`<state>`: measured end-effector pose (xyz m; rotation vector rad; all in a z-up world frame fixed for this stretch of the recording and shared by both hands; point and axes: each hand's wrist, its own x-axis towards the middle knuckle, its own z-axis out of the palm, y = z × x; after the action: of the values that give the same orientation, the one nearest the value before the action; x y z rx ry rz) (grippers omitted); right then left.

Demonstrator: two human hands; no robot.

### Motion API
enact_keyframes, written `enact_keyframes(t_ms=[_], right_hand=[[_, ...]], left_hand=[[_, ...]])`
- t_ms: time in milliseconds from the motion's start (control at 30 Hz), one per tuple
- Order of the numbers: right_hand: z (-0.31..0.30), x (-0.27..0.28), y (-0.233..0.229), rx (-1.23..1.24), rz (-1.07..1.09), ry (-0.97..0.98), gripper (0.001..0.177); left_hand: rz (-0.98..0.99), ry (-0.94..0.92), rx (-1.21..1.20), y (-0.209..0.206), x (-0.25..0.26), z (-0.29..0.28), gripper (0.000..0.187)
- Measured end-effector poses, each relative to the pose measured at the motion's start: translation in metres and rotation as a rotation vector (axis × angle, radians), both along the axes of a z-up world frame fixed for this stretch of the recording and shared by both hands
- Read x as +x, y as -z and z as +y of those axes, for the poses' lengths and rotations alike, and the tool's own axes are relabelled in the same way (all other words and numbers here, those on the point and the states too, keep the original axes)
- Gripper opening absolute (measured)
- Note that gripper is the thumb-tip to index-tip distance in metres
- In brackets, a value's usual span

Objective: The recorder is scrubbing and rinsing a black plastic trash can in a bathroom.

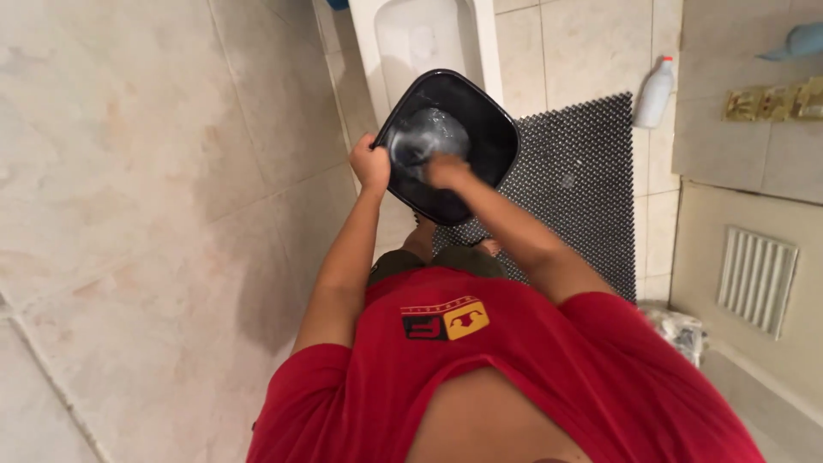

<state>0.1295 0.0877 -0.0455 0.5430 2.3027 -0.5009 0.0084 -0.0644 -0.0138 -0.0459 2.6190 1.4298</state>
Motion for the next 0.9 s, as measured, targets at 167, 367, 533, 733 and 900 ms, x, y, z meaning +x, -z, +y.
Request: enact_keyframes(t_ms=[167, 367, 533, 733, 900], right_hand=[[0.029, 0.029, -0.163, -0.177, -0.062, -0.069, 0.040], [0.127, 0.017, -0.137, 0.396, -0.151, -0.476, 0.038], [0.144, -0.072, -0.200, 0.592, 0.445, -0.792, 0.048], [0.155, -0.020, -0.169, 0.597, 0.184, -0.664, 0.064], [0.103, 0.035, -0.069, 0.395, -0.115, -0.405, 0.037]], left_hand=[[-0.077, -0.050, 0.065, 0.013, -0.011, -0.003, 0.008], [-0.057, 0.086, 0.015, 0.005, -0.005, 0.011, 0.018], [-0.159, 0.083, -0.032, -0.007, -0.014, 0.025, 0.024], [-0.187, 0.111, -0.029, -0.021, -0.010, 0.031, 0.017], [-0.127, 0.139, -0.001, -0.051, 0.008, 0.048, 0.017]])
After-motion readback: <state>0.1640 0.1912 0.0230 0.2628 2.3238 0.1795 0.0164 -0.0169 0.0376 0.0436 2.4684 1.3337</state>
